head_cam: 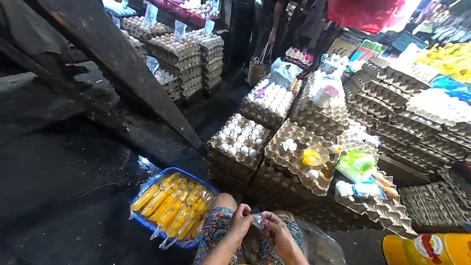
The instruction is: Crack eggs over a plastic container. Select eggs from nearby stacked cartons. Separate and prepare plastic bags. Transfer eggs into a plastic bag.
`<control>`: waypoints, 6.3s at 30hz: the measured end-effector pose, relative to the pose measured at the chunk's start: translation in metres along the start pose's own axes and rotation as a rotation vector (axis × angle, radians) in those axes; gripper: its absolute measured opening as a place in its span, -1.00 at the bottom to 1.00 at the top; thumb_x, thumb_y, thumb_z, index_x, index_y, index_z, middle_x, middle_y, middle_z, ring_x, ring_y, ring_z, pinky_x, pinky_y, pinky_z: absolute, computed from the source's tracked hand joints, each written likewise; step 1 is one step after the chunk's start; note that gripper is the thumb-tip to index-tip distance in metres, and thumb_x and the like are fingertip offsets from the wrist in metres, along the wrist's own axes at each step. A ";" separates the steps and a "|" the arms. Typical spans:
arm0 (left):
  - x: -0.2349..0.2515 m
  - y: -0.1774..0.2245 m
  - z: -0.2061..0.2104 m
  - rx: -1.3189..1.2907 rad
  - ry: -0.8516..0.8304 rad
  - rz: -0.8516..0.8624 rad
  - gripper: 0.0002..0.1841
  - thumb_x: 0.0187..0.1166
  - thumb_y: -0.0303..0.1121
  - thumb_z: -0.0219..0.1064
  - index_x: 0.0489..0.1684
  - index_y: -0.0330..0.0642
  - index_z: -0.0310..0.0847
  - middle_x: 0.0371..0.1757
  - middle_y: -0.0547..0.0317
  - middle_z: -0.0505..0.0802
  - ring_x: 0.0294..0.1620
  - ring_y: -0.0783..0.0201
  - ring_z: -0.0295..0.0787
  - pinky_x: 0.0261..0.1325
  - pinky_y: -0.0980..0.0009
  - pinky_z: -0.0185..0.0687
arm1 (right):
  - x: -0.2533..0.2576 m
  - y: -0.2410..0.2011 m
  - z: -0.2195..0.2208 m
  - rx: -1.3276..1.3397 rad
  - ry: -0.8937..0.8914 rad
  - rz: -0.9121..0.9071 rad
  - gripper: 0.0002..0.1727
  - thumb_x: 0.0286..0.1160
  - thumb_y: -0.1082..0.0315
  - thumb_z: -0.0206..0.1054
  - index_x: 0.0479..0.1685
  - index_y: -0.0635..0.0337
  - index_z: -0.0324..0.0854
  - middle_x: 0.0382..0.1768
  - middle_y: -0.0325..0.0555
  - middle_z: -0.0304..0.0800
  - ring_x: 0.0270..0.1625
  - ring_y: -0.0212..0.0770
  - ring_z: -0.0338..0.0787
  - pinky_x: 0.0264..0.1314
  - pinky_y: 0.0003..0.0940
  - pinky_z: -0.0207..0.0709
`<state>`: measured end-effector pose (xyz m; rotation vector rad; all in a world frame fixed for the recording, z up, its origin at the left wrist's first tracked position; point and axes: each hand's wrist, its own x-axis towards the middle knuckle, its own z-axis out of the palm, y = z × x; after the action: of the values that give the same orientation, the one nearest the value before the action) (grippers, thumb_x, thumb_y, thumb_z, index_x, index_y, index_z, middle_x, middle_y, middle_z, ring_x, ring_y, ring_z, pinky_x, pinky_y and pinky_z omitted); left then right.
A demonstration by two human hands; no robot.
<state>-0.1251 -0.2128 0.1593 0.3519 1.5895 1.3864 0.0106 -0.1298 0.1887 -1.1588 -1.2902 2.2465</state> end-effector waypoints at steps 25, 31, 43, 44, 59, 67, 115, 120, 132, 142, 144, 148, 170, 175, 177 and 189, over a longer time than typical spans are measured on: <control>-0.018 0.004 0.015 0.736 -0.094 0.320 -0.69 0.58 -0.54 0.14 0.01 -0.34 0.85 0.47 -0.05 0.70 0.40 0.06 0.70 0.47 0.15 0.59 | 0.003 0.012 -0.003 -1.210 0.142 -0.611 -0.81 0.36 0.53 0.38 -0.08 0.29 0.75 0.32 0.19 0.70 0.12 0.11 0.85 0.03 0.05 0.77; -0.018 0.005 0.008 0.665 -0.058 0.336 -0.67 0.62 -0.48 0.15 0.11 -0.20 0.87 0.38 0.01 0.78 0.42 0.15 0.69 0.53 0.22 0.54 | -0.001 0.011 0.008 -1.469 0.103 -0.457 -0.72 0.59 0.41 0.25 0.01 0.12 0.90 0.50 0.02 0.68 0.27 0.15 0.83 0.16 0.14 0.73; -0.010 0.045 0.020 0.688 -0.126 0.420 -0.70 0.57 -0.51 0.21 0.03 -0.21 0.90 0.30 0.01 0.83 0.35 0.18 0.73 0.47 0.22 0.58 | 0.000 -0.048 -0.006 -1.538 -0.080 -0.208 -0.61 0.77 0.24 0.05 0.21 0.15 0.77 0.43 0.07 0.71 0.36 0.19 0.75 0.34 0.28 0.55; -0.007 0.054 0.022 0.669 -0.162 0.377 -0.70 0.59 -0.50 0.20 0.05 -0.21 0.89 0.32 0.02 0.81 0.37 0.20 0.71 0.49 0.21 0.55 | 0.000 -0.051 -0.011 -1.502 -0.073 -0.249 -0.62 0.76 0.25 0.07 0.20 0.16 0.78 0.40 0.08 0.73 0.33 0.19 0.77 0.32 0.29 0.56; 0.024 0.165 0.061 0.474 -0.395 0.396 -0.78 0.59 -0.51 0.31 0.02 -0.23 0.87 0.29 0.12 0.80 0.20 0.30 0.74 0.21 0.25 0.68 | 0.026 -0.120 -0.071 -0.635 -0.036 -0.819 -0.77 0.57 0.50 0.19 -0.12 0.22 0.82 0.06 -0.15 0.79 -0.06 -0.44 0.76 -0.08 -0.52 0.67; 0.047 0.228 0.060 0.721 -0.229 0.689 -0.75 0.60 -0.47 0.31 0.11 -0.19 0.85 0.28 0.10 0.80 0.22 0.35 0.75 0.29 0.30 0.69 | 0.041 -0.143 -0.109 -0.706 0.512 -1.016 -0.18 0.46 0.11 0.52 0.66 0.26 0.27 0.52 0.21 0.48 0.23 -0.13 0.76 0.15 -0.23 0.74; 0.170 0.308 0.128 1.351 -0.522 0.557 -0.67 0.50 -0.42 0.34 0.21 -0.06 0.82 0.32 0.13 0.82 0.29 0.18 0.73 0.30 0.06 0.59 | 0.092 -0.240 -0.132 -1.204 0.339 -0.735 -0.02 -0.05 -0.13 0.58 0.57 0.06 0.44 0.24 0.05 0.77 0.20 -0.01 0.80 0.13 0.15 0.66; 0.171 0.304 0.128 1.350 -0.560 0.586 -0.66 0.49 -0.44 0.34 0.21 -0.10 0.82 0.39 0.10 0.80 0.44 0.16 0.67 0.44 0.09 0.54 | 0.092 -0.243 -0.129 -1.272 0.338 -0.690 -0.01 -0.08 -0.10 0.59 0.57 0.05 0.44 0.19 0.06 0.79 0.13 0.06 0.82 0.02 0.23 0.65; 0.173 0.301 0.129 1.349 -0.566 0.555 -0.61 0.50 -0.40 0.38 0.33 -0.09 0.77 0.45 0.13 0.76 0.46 0.18 0.66 0.46 0.10 0.54 | 0.092 -0.253 -0.124 -1.381 0.315 -0.666 -0.03 -0.10 -0.10 0.56 0.53 0.09 0.47 0.18 0.08 0.78 0.11 0.10 0.81 -0.04 0.26 0.61; 0.176 0.298 0.129 1.325 -0.598 0.595 -0.64 0.49 -0.39 0.41 0.27 -0.06 0.81 0.39 0.15 0.80 0.40 0.20 0.69 0.41 0.12 0.58 | 0.090 -0.261 -0.120 -1.475 0.311 -0.636 -0.02 -0.10 -0.11 0.54 0.53 0.16 0.46 0.12 0.12 0.77 0.04 0.16 0.80 -0.12 0.28 0.57; 0.175 0.299 0.130 1.325 -0.601 0.590 -0.62 0.49 -0.41 0.39 0.29 -0.06 0.80 0.40 0.14 0.78 0.41 0.20 0.69 0.41 0.13 0.58 | 0.089 -0.264 -0.119 -1.490 0.309 -0.632 -0.02 -0.10 -0.09 0.56 0.51 0.18 0.46 0.11 0.14 0.77 0.03 0.19 0.80 -0.12 0.29 0.57; 0.175 0.299 0.131 1.315 -0.605 0.592 -0.64 0.48 -0.40 0.41 0.26 -0.03 0.82 0.37 0.14 0.80 0.31 0.22 0.73 0.31 0.17 0.63 | 0.089 -0.265 -0.118 -1.515 0.306 -0.647 -0.02 -0.07 -0.12 0.53 0.51 0.21 0.46 0.09 0.14 0.77 0.03 0.18 0.81 -0.12 0.29 0.55; 0.175 0.299 0.134 1.324 -0.600 0.573 -0.57 0.46 -0.44 0.42 0.35 -0.09 0.76 0.45 0.10 0.75 0.40 0.18 0.69 0.39 0.15 0.60 | 0.090 -0.275 -0.113 -1.615 0.293 -0.584 -0.05 -0.08 -0.14 0.53 0.44 0.23 0.49 0.00 0.15 0.78 -0.06 0.22 0.81 -0.21 0.29 0.54; 0.176 0.300 0.133 1.326 -0.607 0.562 -0.56 0.47 -0.44 0.41 0.38 -0.10 0.74 0.47 0.11 0.73 0.37 0.20 0.71 0.36 0.18 0.62 | 0.091 -0.278 -0.112 -1.629 0.283 -0.557 -0.03 -0.07 -0.17 0.54 0.45 0.21 0.48 -0.02 0.14 0.78 -0.07 0.22 0.80 -0.21 0.30 0.54; 0.176 0.301 0.133 1.322 -0.608 0.549 -0.54 0.47 -0.44 0.42 0.40 -0.10 0.73 0.49 0.11 0.72 0.41 0.20 0.69 0.39 0.17 0.62 | 0.092 -0.279 -0.112 -1.642 0.286 -0.568 -0.03 -0.08 -0.18 0.52 0.45 0.22 0.47 -0.07 0.15 0.78 -0.11 0.24 0.81 -0.26 0.30 0.53; 0.172 0.307 0.130 1.283 -0.611 0.533 -0.55 0.47 -0.43 0.45 0.40 -0.09 0.73 0.49 0.11 0.72 0.40 0.22 0.69 0.36 0.19 0.63 | 0.089 -0.289 -0.106 -1.677 0.258 -0.559 0.00 -0.09 -0.20 0.52 0.49 0.19 0.45 0.00 0.17 0.76 -0.02 0.30 0.79 -0.15 0.39 0.52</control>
<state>-0.2181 0.0877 0.3636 1.8492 1.6804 0.2901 -0.0001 0.1442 0.3547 -1.0475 -2.8642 0.2435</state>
